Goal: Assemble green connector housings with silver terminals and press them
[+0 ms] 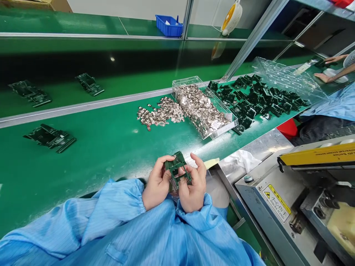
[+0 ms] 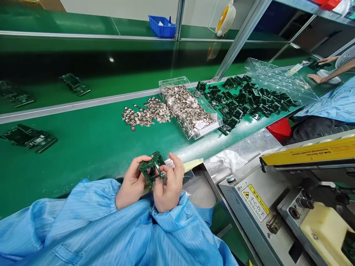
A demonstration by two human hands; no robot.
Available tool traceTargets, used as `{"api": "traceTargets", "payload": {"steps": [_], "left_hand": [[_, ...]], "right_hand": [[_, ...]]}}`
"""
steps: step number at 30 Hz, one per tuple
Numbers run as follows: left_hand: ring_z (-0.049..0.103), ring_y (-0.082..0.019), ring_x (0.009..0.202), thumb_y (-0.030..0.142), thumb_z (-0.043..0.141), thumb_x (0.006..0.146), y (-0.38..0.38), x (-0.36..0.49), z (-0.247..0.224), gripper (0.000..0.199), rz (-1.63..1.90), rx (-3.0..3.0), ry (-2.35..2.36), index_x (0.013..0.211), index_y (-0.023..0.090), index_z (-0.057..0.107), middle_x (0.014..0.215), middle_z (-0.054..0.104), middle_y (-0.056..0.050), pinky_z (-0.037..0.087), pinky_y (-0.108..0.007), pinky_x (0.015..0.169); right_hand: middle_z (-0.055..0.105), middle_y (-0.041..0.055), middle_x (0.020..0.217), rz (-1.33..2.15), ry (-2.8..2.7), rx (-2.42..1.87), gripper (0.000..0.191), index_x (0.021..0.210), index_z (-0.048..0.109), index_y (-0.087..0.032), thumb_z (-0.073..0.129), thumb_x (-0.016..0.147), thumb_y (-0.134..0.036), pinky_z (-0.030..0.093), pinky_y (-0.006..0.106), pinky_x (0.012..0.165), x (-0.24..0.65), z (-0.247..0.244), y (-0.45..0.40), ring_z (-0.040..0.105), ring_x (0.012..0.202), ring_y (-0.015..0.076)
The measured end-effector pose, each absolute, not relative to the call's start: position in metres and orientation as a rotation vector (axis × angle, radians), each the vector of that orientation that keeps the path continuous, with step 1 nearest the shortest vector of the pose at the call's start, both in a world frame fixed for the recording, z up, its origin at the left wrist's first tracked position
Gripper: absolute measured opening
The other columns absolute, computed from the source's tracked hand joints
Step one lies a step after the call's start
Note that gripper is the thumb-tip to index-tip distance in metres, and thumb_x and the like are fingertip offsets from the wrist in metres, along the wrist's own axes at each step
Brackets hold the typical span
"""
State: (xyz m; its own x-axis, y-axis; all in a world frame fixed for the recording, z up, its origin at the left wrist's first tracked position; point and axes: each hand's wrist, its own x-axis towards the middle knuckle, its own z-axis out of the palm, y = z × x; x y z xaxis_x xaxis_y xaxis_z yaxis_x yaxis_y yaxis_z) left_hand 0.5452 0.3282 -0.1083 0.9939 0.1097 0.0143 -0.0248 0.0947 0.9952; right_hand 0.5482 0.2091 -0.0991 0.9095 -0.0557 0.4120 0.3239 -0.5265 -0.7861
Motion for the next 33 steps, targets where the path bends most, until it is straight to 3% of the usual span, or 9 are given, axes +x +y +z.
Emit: {"api": "traceTargets", "payload": {"steps": [6, 11, 19, 25, 28, 30, 33], "left_hand": [[0.059, -0.017, 0.08, 0.051, 0.056, 0.089, 0.329, 0.547, -0.109, 0.036, 0.062, 1.499, 0.076, 0.11, 0.022, 0.055, 0.099, 0.063, -0.005, 0.047, -0.027, 0.073], [0.059, -0.018, 0.088, 0.051, 0.055, 0.089, 0.33, 0.548, -0.113, 0.038, 0.085, 1.532, 0.025, 0.113, 0.021, 0.057, 0.105, 0.063, -0.006, 0.046, -0.028, 0.08], [0.06, -0.018, 0.089, 0.044, 0.059, 0.089, 0.33, 0.548, -0.113, 0.03, 0.117, 1.517, 0.002, 0.109, 0.022, 0.058, 0.104, 0.064, -0.005, 0.047, -0.028, 0.081], [0.059, -0.014, 0.082, 0.04, 0.063, 0.086, 0.334, 0.557, -0.115, 0.031, 0.035, 1.36, 0.156, 0.111, 0.022, 0.056, 0.104, 0.062, -0.004, 0.05, -0.022, 0.069], [0.06, -0.014, 0.08, 0.042, 0.067, 0.084, 0.34, 0.563, -0.119, 0.037, 0.009, 1.229, 0.202, 0.113, 0.023, 0.054, 0.103, 0.062, -0.003, 0.053, -0.022, 0.066], [0.062, -0.015, 0.083, 0.044, 0.071, 0.079, 0.344, 0.566, -0.12, 0.042, -0.011, 1.144, 0.257, 0.112, 0.023, 0.053, 0.105, 0.061, -0.003, 0.057, -0.025, 0.066], [0.064, -0.017, 0.089, 0.046, 0.076, 0.073, 0.348, 0.571, -0.116, 0.047, -0.05, 1.043, 0.305, 0.106, 0.023, 0.052, 0.106, 0.061, -0.002, 0.06, -0.029, 0.07]], "right_hand": [[0.051, 0.014, 0.133, -0.322, -0.074, -1.982, 0.018, 0.084, 0.063, -0.019, 0.055, 0.09, -0.033, 0.046, 0.045, 0.093, 0.551, -0.102, 0.207, 0.052, 0.119, 0.0293], [0.055, 0.015, 0.127, -0.222, 0.008, -1.82, 0.017, 0.077, 0.062, -0.018, 0.058, 0.085, -0.032, 0.045, 0.042, 0.093, 0.555, -0.098, 0.207, 0.055, 0.115, 0.0286], [0.054, 0.0148, 0.121, -0.292, -0.017, -1.866, 0.015, 0.077, 0.061, -0.017, 0.054, 0.084, -0.028, 0.048, 0.038, 0.085, 0.551, -0.1, 0.211, 0.056, 0.11, 0.0275], [0.053, 0.0143, 0.127, -0.32, -0.09, -1.876, 0.013, 0.086, 0.061, -0.018, 0.051, 0.089, -0.025, 0.041, 0.042, 0.097, 0.549, -0.1, 0.215, 0.051, 0.119, 0.0267], [0.052, 0.0133, 0.132, -0.376, -0.046, -1.865, 0.012, 0.081, 0.06, -0.019, 0.056, 0.09, -0.026, 0.039, 0.043, 0.099, 0.551, -0.095, 0.209, 0.051, 0.12, 0.027], [0.057, 0.0123, 0.126, -0.369, -0.06, -1.85, 0.013, 0.081, 0.059, -0.019, 0.057, 0.09, -0.028, 0.04, 0.041, 0.097, 0.554, -0.092, 0.202, 0.054, 0.116, 0.0263], [0.067, 0.0082, 0.1, -0.207, -0.127, -1.851, 0.013, 0.085, 0.059, -0.02, 0.055, 0.093, -0.03, 0.048, 0.033, 0.079, 0.564, -0.088, 0.188, 0.063, 0.091, 0.0215]]}}
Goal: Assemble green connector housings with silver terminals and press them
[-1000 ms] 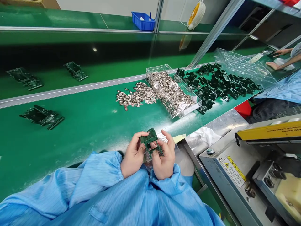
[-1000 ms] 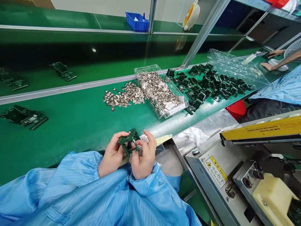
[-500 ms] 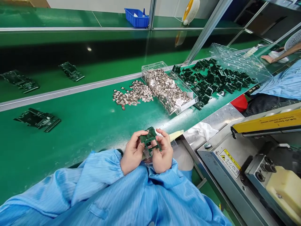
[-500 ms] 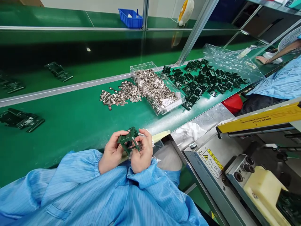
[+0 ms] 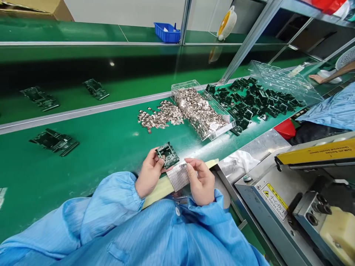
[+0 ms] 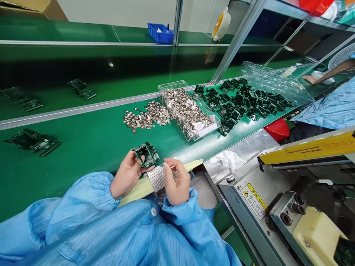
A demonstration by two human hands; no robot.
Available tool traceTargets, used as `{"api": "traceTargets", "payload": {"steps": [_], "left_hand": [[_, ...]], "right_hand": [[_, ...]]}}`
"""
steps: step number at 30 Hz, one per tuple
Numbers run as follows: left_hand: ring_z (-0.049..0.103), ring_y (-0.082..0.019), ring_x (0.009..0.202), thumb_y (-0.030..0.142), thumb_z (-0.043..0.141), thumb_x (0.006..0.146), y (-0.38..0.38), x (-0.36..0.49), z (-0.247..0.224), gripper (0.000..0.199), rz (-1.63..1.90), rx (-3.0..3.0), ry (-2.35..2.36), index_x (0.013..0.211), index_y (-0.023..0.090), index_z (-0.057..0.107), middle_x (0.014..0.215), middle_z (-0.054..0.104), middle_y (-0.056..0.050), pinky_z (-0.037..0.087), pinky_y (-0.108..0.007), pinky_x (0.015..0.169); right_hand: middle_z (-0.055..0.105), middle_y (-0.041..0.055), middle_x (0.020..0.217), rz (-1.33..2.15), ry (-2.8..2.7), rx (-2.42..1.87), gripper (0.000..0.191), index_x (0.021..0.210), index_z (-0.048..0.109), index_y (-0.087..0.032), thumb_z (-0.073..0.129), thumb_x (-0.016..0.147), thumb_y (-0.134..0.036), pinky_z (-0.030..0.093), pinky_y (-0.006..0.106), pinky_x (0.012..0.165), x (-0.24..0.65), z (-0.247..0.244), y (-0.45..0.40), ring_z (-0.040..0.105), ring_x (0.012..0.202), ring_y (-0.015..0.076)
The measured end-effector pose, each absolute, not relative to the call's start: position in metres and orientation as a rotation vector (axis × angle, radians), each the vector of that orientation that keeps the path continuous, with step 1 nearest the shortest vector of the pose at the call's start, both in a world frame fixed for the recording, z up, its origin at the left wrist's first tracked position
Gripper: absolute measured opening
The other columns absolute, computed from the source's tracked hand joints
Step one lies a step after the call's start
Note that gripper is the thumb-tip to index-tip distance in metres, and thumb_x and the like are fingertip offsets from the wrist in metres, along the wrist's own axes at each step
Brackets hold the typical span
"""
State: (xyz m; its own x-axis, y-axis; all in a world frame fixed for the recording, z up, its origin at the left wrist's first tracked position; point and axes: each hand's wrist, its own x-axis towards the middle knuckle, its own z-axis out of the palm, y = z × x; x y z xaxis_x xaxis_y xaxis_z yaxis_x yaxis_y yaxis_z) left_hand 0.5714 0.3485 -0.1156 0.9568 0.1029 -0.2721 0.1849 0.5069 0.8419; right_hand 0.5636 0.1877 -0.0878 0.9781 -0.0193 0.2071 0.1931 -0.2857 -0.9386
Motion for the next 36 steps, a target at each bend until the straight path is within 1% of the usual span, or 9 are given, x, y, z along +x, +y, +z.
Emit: {"api": "traceTargets", "payload": {"steps": [2, 4, 7, 10, 17, 24, 29, 32, 36], "left_hand": [[0.064, -0.017, 0.09, 0.046, 0.077, 0.071, 0.352, 0.575, -0.112, 0.048, -0.056, 1.018, 0.311, 0.104, 0.022, 0.051, 0.103, 0.061, -0.001, 0.062, -0.032, 0.073], [0.065, -0.018, 0.091, 0.045, 0.077, 0.072, 0.356, 0.578, -0.11, 0.047, -0.03, 1.025, 0.307, 0.103, 0.022, 0.051, 0.102, 0.061, -0.001, 0.062, -0.035, 0.074], [0.065, -0.019, 0.095, 0.044, 0.075, 0.074, 0.363, 0.584, -0.112, 0.046, 0.028, 1.059, 0.278, 0.106, 0.022, 0.05, 0.108, 0.061, -0.002, 0.063, -0.038, 0.076], [0.064, -0.021, 0.097, 0.046, 0.075, 0.074, 0.366, 0.588, -0.116, 0.049, 0.043, 1.094, 0.267, 0.109, 0.023, 0.05, 0.109, 0.06, -0.003, 0.063, -0.037, 0.073], [0.063, -0.02, 0.091, 0.05, 0.075, 0.071, 0.365, 0.591, -0.12, 0.055, 0.014, 1.117, 0.284, 0.111, 0.021, 0.051, 0.105, 0.059, -0.004, 0.063, -0.035, 0.067], [0.066, -0.017, 0.09, 0.047, 0.074, 0.075, 0.362, 0.591, -0.116, 0.05, -0.015, 1.034, 0.256, 0.108, 0.021, 0.048, 0.108, 0.061, -0.004, 0.062, -0.029, 0.069], [0.067, -0.014, 0.087, 0.032, 0.082, 0.069, 0.357, 0.585, -0.109, 0.053, -0.057, 0.993, 0.229, 0.107, 0.022, 0.046, 0.107, 0.061, -0.002, 0.061, -0.027, 0.073], [0.068, -0.013, 0.092, 0.021, 0.084, 0.066, 0.355, 0.583, -0.106, 0.054, -0.023, 1.007, 0.188, 0.105, 0.02, 0.047, 0.108, 0.063, -0.002, 0.058, -0.025, 0.082], [0.068, -0.013, 0.093, 0.017, 0.083, 0.067, 0.355, 0.583, -0.107, 0.047, 0.054, 1.038, 0.131, 0.099, 0.019, 0.048, 0.106, 0.065, -0.002, 0.057, -0.026, 0.086]], "right_hand": [[0.067, 0.0035, 0.079, -0.102, -0.191, -1.949, 0.013, 0.086, 0.057, -0.02, 0.052, 0.093, -0.03, 0.047, 0.028, 0.065, 0.576, -0.085, 0.179, 0.063, 0.071, 0.0184], [0.063, 0.0016, 0.069, -0.098, -0.304, -2.179, 0.011, 0.084, 0.056, -0.02, 0.05, 0.092, -0.025, 0.044, 0.027, 0.061, 0.594, -0.082, 0.172, 0.06, 0.063, 0.0178], [0.063, 0.0053, 0.073, -0.074, -0.52, -2.628, 0.011, 0.082, 0.057, -0.018, 0.049, 0.086, -0.012, 0.042, 0.029, 0.061, 0.625, -0.081, 0.168, 0.06, 0.064, 0.0208], [0.063, 0.0076, 0.077, 0.051, -0.657, -2.792, 0.016, 0.081, 0.061, -0.017, 0.051, 0.081, -0.005, 0.041, 0.03, 0.059, 0.648, -0.087, 0.171, 0.059, 0.065, 0.0224], [0.063, 0.0068, 0.081, -0.033, -0.715, -2.643, 0.013, 0.087, 0.064, -0.019, 0.055, 0.085, -0.011, 0.049, 0.031, 0.076, 0.66, -0.109, 0.166, 0.062, 0.084, 0.0229], [0.063, 0.0003, 0.076, -0.239, -0.678, -2.354, 0.008, 0.091, 0.053, -0.022, 0.06, 0.088, -0.02, 0.051, 0.026, 0.062, 0.631, -0.091, 0.174, 0.061, 0.063, 0.0162], [0.061, 0.0011, 0.078, -0.191, -0.611, -2.214, 0.007, 0.091, 0.052, -0.022, 0.052, 0.089, -0.015, 0.051, 0.026, 0.065, 0.601, -0.075, 0.198, 0.062, 0.069, 0.0158], [0.062, 0.0001, 0.077, -0.068, -0.525, -2.146, 0.013, 0.094, 0.052, -0.022, 0.053, 0.085, -0.014, 0.051, 0.025, 0.063, 0.595, -0.074, 0.207, 0.063, 0.067, 0.0149], [0.064, 0.0002, 0.076, -0.002, -0.39, -2.032, 0.009, 0.092, 0.054, -0.021, 0.057, 0.083, -0.019, 0.052, 0.026, 0.065, 0.592, -0.078, 0.211, 0.063, 0.067, 0.015]]}}
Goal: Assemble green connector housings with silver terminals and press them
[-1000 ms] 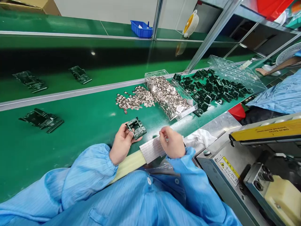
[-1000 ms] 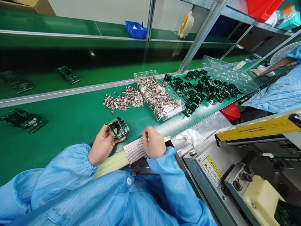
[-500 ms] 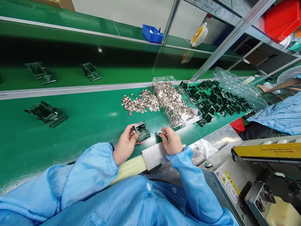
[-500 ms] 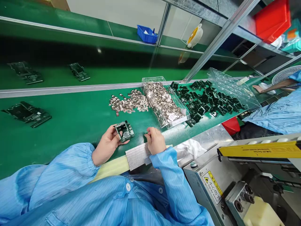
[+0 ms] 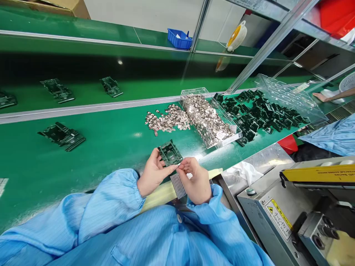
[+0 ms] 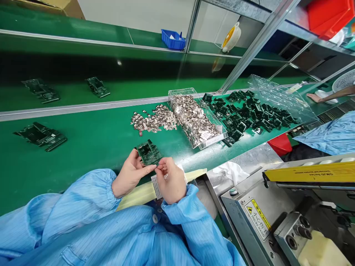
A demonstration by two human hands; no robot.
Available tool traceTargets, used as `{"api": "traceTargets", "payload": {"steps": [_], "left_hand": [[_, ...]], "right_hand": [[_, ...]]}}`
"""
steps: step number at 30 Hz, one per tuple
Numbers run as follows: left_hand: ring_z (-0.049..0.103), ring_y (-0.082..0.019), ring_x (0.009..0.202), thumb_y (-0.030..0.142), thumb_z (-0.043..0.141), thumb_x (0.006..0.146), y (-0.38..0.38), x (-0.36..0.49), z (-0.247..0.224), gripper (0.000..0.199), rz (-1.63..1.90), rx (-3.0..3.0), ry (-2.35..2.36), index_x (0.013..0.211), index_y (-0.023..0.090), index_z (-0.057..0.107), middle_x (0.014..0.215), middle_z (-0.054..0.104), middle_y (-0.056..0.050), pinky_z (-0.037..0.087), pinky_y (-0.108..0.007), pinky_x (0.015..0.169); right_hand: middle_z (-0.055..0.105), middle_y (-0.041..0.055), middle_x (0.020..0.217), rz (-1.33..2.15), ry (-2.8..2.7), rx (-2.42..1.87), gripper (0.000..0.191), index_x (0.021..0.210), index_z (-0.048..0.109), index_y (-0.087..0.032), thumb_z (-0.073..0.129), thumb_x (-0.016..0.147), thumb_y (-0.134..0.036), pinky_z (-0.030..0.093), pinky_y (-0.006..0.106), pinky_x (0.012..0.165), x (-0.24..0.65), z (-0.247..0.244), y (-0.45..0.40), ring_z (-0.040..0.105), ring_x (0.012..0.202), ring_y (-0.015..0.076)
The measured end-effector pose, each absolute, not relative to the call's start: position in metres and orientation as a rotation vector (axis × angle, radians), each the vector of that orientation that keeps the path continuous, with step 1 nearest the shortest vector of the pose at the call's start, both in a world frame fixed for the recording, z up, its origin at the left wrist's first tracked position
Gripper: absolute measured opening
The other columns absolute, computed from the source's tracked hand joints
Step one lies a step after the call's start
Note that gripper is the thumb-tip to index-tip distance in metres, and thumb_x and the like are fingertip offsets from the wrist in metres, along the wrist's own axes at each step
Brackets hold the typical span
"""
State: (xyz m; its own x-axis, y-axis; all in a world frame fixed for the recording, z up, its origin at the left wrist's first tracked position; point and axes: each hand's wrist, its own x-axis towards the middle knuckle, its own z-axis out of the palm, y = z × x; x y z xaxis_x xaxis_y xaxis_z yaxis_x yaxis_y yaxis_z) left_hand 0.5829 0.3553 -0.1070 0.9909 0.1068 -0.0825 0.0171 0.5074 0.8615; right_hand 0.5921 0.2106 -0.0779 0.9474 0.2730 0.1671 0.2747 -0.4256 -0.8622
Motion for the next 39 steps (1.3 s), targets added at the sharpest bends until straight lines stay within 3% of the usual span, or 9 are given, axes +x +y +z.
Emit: {"api": "traceTargets", "payload": {"steps": [7, 12, 15, 18, 22, 27, 33, 39], "left_hand": [[0.066, -0.011, 0.09, 0.017, 0.08, 0.069, 0.352, 0.579, -0.107, 0.044, 0.163, 1.124, 0.155, 0.099, 0.021, 0.049, 0.104, 0.064, 0.0, 0.056, -0.024, 0.084], [0.066, -0.014, 0.089, 0.023, 0.081, 0.067, 0.35, 0.577, -0.107, 0.05, 0.155, 1.171, 0.17, 0.105, 0.022, 0.048, 0.105, 0.063, -0.001, 0.057, -0.026, 0.08], [0.066, -0.016, 0.091, 0.028, 0.08, 0.07, 0.351, 0.574, -0.108, 0.05, 0.078, 1.151, 0.136, 0.108, 0.024, 0.047, 0.109, 0.061, -0.002, 0.058, -0.028, 0.078], [0.065, -0.015, 0.09, 0.029, 0.076, 0.075, 0.352, 0.571, -0.107, 0.05, 0.018, 1.164, 0.024, 0.115, 0.024, 0.046, 0.107, 0.062, -0.004, 0.057, -0.027, 0.078], [0.065, -0.016, 0.09, 0.034, 0.071, 0.081, 0.353, 0.566, -0.105, 0.043, -0.003, 1.244, -0.077, 0.116, 0.023, 0.048, 0.102, 0.063, -0.005, 0.055, -0.026, 0.081], [0.064, -0.016, 0.092, 0.032, 0.067, 0.085, 0.353, 0.563, -0.107, 0.038, -0.009, 1.293, -0.117, 0.117, 0.024, 0.049, 0.102, 0.062, -0.005, 0.054, -0.025, 0.081], [0.061, -0.015, 0.08, 0.031, 0.062, 0.088, 0.354, 0.561, -0.107, 0.031, -0.007, 1.395, -0.102, 0.116, 0.023, 0.053, 0.096, 0.063, -0.004, 0.053, -0.024, 0.072], [0.06, -0.015, 0.079, 0.032, 0.063, 0.087, 0.35, 0.557, -0.105, 0.03, 0.06, 1.447, -0.028, 0.114, 0.023, 0.055, 0.095, 0.063, -0.003, 0.051, -0.024, 0.07]], "right_hand": [[0.061, 0.0013, 0.065, 0.173, -0.069, -1.742, 0.025, 0.081, 0.064, -0.017, 0.065, 0.082, -0.042, 0.045, 0.025, 0.051, 0.58, -0.09, 0.212, 0.054, 0.057, 0.0146], [0.057, 0.0005, 0.063, 0.135, -0.023, -1.712, 0.028, 0.078, 0.062, -0.017, 0.063, 0.084, -0.045, 0.043, 0.025, 0.047, 0.576, -0.09, 0.213, 0.05, 0.052, 0.0143], [0.063, 0.0068, 0.083, -0.134, -0.093, -1.821, 0.019, 0.078, 0.062, -0.019, 0.061, 0.086, -0.036, 0.05, 0.032, 0.066, 0.578, -0.084, 0.207, 0.06, 0.075, 0.0202], [0.058, 0.0126, 0.119, -0.279, -0.237, -1.944, 0.011, 0.078, 0.064, -0.019, 0.059, 0.086, -0.025, 0.042, 0.043, 0.096, 0.58, -0.079, 0.201, 0.054, 0.114, 0.0273], [0.052, 0.0122, 0.132, -0.187, -0.333, -1.971, 0.006, 0.083, 0.063, -0.021, 0.057, 0.084, -0.02, 0.037, 0.047, 0.102, 0.578, -0.081, 0.201, 0.047, 0.125, 0.0286], [0.053, 0.0121, 0.13, -0.183, -0.318, -2.005, 0.004, 0.082, 0.062, -0.021, 0.059, 0.085, -0.023, 0.04, 0.047, 0.099, 0.576, -0.086, 0.203, 0.05, 0.12, 0.0291], [0.058, 0.0118, 0.117, -0.239, -0.291, -2.042, 0.008, 0.079, 0.062, -0.021, 0.061, 0.086, -0.025, 0.044, 0.044, 0.093, 0.575, -0.082, 0.204, 0.054, 0.111, 0.0282], [0.062, 0.0066, 0.092, -0.187, -0.203, -1.92, 0.009, 0.081, 0.065, -0.021, 0.058, 0.087, -0.022, 0.05, 0.033, 0.071, 0.57, -0.086, 0.207, 0.06, 0.083, 0.0206]]}}
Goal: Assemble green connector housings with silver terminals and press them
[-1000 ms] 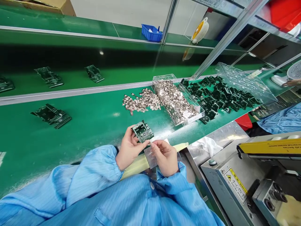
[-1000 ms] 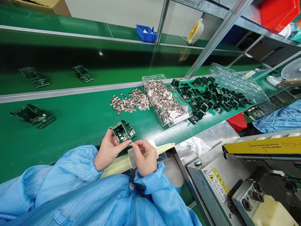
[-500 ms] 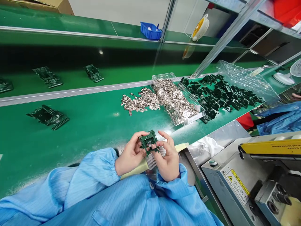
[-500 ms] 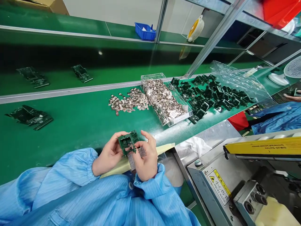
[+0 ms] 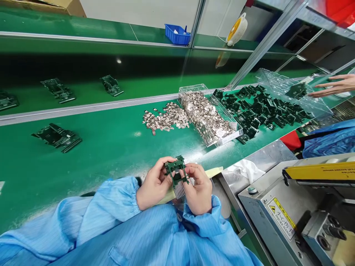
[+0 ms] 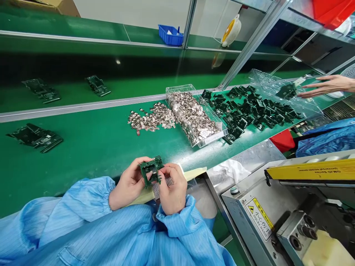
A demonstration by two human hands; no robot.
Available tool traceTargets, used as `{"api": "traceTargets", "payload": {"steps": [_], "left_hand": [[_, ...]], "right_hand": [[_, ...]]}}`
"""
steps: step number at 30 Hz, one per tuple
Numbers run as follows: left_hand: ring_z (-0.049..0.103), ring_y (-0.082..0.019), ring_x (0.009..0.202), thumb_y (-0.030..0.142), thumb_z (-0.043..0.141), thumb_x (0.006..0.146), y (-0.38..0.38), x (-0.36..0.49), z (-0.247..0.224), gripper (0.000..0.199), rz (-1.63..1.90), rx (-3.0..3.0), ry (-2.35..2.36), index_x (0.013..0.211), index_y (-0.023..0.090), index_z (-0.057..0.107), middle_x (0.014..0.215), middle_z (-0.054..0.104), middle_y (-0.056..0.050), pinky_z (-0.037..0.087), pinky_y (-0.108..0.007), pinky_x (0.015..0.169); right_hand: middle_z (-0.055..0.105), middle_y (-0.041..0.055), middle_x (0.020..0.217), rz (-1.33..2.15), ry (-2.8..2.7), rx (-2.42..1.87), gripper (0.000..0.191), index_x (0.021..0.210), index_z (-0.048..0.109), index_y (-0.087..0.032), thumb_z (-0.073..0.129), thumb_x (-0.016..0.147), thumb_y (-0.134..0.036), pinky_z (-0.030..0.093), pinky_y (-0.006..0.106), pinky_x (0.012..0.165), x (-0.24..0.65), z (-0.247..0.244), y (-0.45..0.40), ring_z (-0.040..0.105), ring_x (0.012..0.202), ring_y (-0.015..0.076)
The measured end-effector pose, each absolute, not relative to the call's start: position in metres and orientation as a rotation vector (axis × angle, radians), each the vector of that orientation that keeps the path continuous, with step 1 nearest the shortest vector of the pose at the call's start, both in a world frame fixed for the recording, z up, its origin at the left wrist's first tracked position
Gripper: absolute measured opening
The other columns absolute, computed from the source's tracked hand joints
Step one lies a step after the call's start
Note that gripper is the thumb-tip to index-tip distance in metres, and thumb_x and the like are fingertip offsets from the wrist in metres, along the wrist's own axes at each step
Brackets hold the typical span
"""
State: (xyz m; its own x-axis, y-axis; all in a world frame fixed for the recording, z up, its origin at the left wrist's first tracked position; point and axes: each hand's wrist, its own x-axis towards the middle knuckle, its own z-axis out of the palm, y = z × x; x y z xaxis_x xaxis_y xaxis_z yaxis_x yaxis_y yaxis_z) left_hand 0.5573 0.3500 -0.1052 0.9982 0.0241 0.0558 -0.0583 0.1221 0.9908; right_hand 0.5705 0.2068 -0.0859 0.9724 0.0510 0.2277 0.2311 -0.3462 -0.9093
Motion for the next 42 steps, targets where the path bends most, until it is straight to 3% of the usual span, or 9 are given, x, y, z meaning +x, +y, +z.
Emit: {"api": "traceTargets", "payload": {"steps": [4, 14, 21, 27, 32, 36, 39, 42], "left_hand": [[0.059, -0.015, 0.078, 0.032, 0.063, 0.087, 0.348, 0.555, -0.105, 0.029, 0.053, 1.444, 0.016, 0.113, 0.023, 0.055, 0.093, 0.063, -0.003, 0.051, -0.023, 0.069], [0.058, -0.014, 0.072, 0.025, 0.067, 0.08, 0.347, 0.55, -0.095, 0.029, 0.008, 1.445, 0.08, 0.107, 0.021, 0.058, 0.088, 0.063, -0.002, 0.05, -0.022, 0.063], [0.061, -0.014, 0.078, 0.016, 0.067, 0.077, 0.343, 0.54, -0.095, 0.031, 0.035, 1.607, -0.057, 0.107, 0.021, 0.059, 0.093, 0.065, -0.002, 0.049, -0.022, 0.07], [0.061, -0.015, 0.079, 0.03, 0.069, 0.081, 0.337, 0.55, -0.099, 0.034, 0.027, 1.524, -0.031, 0.11, 0.021, 0.054, 0.091, 0.062, -0.002, 0.054, -0.024, 0.07], [0.062, -0.018, 0.09, 0.035, 0.075, 0.073, 0.315, 0.577, -0.102, 0.037, 0.028, 1.476, -0.05, 0.1, 0.019, 0.054, 0.095, 0.064, -0.004, 0.052, -0.029, 0.083], [0.061, -0.019, 0.09, 0.036, 0.073, 0.072, 0.296, 0.573, -0.098, 0.034, 0.031, 1.628, -0.076, 0.099, 0.021, 0.058, 0.096, 0.063, -0.002, 0.051, -0.029, 0.083], [0.061, -0.019, 0.086, 0.036, 0.071, 0.069, 0.294, 0.571, -0.098, 0.031, 0.051, 1.778, -0.01, 0.094, 0.025, 0.058, 0.093, 0.064, 0.0, 0.052, -0.029, 0.077], [0.062, -0.019, 0.072, 0.044, 0.072, 0.056, 0.293, 0.571, -0.098, 0.043, 0.041, 1.847, 0.095, 0.092, 0.023, 0.058, 0.08, 0.064, 0.001, 0.053, -0.029, 0.062]], "right_hand": [[0.062, 0.006, 0.093, -0.101, -0.098, -1.717, 0.004, 0.084, 0.067, -0.02, 0.065, 0.083, -0.024, 0.054, 0.03, 0.066, 0.568, -0.09, 0.211, 0.062, 0.08, 0.019], [0.066, 0.0034, 0.075, -0.074, 0.092, -1.516, 0.017, 0.072, 0.062, -0.02, 0.073, 0.07, -0.032, 0.056, 0.03, 0.059, 0.563, -0.097, 0.219, 0.063, 0.066, 0.0177], [0.065, 0.0022, 0.071, -0.094, 0.125, -1.488, 0.017, 0.074, 0.06, -0.02, 0.072, 0.072, -0.032, 0.052, 0.027, 0.056, 0.542, -0.096, 0.21, 0.061, 0.063, 0.0168], [0.064, 0.0024, 0.077, -0.324, 0.262, -1.566, 0.022, 0.087, 0.064, -0.019, 0.064, 0.084, -0.041, 0.05, 0.027, 0.063, 0.517, -0.12, 0.166, 0.06, 0.07, 0.017], [0.062, 0.0019, 0.065, -0.035, 0.34, -1.466, 0.033, 0.076, 0.066, -0.018, 0.071, 0.072, -0.051, 0.045, 0.027, 0.056, 0.51, -0.155, 0.169, 0.056, 0.06, 0.0167], [0.057, -0.0003, 0.056, -0.13, 0.409, -1.429, 0.035, 0.065, 0.059, -0.019, 0.067, 0.069, -0.053, 0.04, 0.026, 0.051, 0.514, -0.16, 0.195, 0.048, 0.051, 0.0141], [0.049, -0.003, 0.052, -0.208, 0.458, -1.413, 0.033, 0.062, 0.055, -0.019, 0.062, 0.072, -0.05, 0.031, 0.023, 0.046, 0.519, -0.166, 0.203, 0.039, 0.047, 0.0119], [0.045, -0.0038, 0.055, -0.351, 0.442, -1.481, 0.029, 0.062, 0.055, -0.019, 0.061, 0.077, -0.043, 0.028, 0.024, 0.048, 0.518, -0.176, 0.203, 0.038, 0.051, 0.0118]]}}
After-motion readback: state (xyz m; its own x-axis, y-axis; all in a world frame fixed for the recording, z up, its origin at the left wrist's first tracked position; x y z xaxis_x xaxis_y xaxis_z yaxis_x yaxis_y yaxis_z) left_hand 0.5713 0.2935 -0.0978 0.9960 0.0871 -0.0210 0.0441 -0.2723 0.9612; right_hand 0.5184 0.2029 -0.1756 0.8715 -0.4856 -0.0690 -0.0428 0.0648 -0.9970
